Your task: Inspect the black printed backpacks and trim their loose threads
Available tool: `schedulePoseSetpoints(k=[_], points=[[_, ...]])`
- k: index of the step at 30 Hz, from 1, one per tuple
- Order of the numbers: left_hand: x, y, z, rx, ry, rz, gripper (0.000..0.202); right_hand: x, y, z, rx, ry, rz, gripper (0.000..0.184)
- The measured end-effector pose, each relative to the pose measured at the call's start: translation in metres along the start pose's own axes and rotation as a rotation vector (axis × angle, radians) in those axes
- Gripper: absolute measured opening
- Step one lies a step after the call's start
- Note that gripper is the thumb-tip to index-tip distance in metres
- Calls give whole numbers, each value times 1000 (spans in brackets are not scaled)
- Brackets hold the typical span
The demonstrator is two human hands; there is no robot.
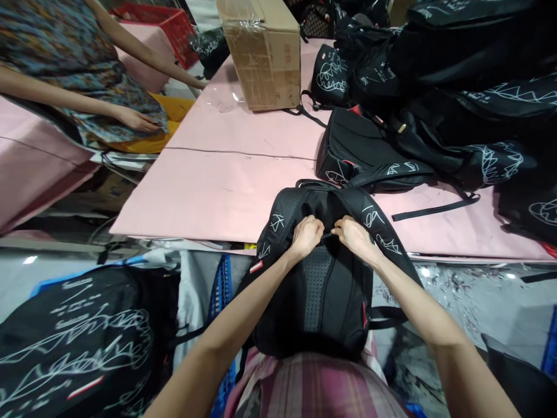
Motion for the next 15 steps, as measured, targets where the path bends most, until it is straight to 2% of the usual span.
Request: schedulePoseSetpoints(k=[6, 12, 15], points=[[0, -2, 2, -10, 64, 28, 20, -4, -2, 5, -75, 3, -57, 23], [1, -7, 7, -32, 161, 38, 16, -3, 3, 3, -56, -56, -96, 25], [-12, -6, 13, -87, 343, 28, 15, -8, 4, 0, -44, -116, -149, 22]])
Point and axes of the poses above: each hand's wrist, its own y-axis away from the middle knuckle, its own x-axis out of the palm, z = x × y, the point moved 10 cm from there along -y, towards the middle knuckle, and after that the axes turned 7 degrees about -x, right-handed, at the moved point
